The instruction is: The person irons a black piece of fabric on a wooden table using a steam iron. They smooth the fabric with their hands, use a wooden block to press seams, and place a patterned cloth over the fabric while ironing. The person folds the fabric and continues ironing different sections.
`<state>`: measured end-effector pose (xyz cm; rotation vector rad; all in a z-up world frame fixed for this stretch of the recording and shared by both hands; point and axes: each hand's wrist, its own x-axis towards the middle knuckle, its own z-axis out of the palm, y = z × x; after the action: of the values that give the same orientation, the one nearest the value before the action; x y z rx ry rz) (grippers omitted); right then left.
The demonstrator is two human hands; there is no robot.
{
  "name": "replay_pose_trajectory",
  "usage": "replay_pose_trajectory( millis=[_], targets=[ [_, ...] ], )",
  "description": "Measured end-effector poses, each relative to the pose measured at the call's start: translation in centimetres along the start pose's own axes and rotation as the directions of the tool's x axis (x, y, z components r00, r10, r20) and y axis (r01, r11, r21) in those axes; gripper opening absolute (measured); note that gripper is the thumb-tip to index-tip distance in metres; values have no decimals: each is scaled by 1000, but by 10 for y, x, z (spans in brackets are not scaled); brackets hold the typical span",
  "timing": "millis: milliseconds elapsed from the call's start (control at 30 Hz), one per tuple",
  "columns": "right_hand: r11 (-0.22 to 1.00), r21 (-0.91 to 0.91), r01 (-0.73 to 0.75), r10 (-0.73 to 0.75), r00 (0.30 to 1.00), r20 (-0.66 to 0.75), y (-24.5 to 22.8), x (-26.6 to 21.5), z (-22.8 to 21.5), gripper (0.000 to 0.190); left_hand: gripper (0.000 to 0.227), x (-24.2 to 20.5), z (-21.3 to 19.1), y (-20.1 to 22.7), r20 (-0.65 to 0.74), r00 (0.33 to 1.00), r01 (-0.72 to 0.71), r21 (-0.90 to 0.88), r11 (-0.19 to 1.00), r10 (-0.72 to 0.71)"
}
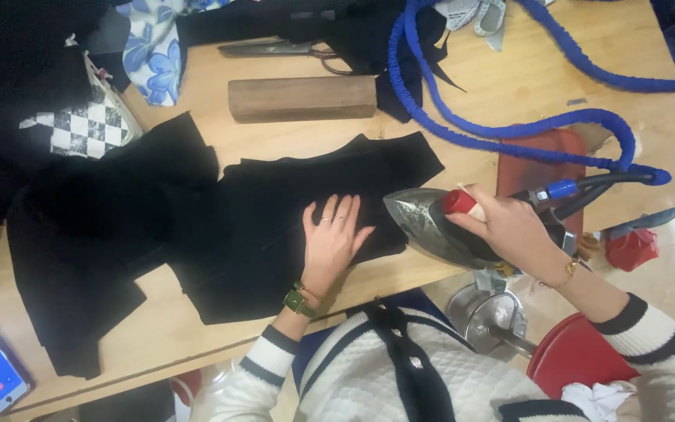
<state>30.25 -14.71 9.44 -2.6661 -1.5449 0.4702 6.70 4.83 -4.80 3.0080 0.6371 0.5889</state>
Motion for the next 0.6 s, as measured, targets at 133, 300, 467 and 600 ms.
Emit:
replay_pose_trajectory(
  millis=[133,300,467,600],
  targets=[
    [999,47,-2,2,1000,3,-14,4,-9,46,60,4,-8,-4,28,999,-21,4,1000,21],
    [995,32,91,-89,995,-47,-31,11,-20,50,60,8,-14,-4,16,1000,-12,49,999,11],
    [992,3,125,-125,988,-92,-33,14,-16,47,58,3,-18,-4,-6,1000,19,76,997,-18],
    [982,-55,180,-184,978,-102,-36,20,-18,49,56,1,-22,-5,-10,998,56,47,997,-55]
  ],
)
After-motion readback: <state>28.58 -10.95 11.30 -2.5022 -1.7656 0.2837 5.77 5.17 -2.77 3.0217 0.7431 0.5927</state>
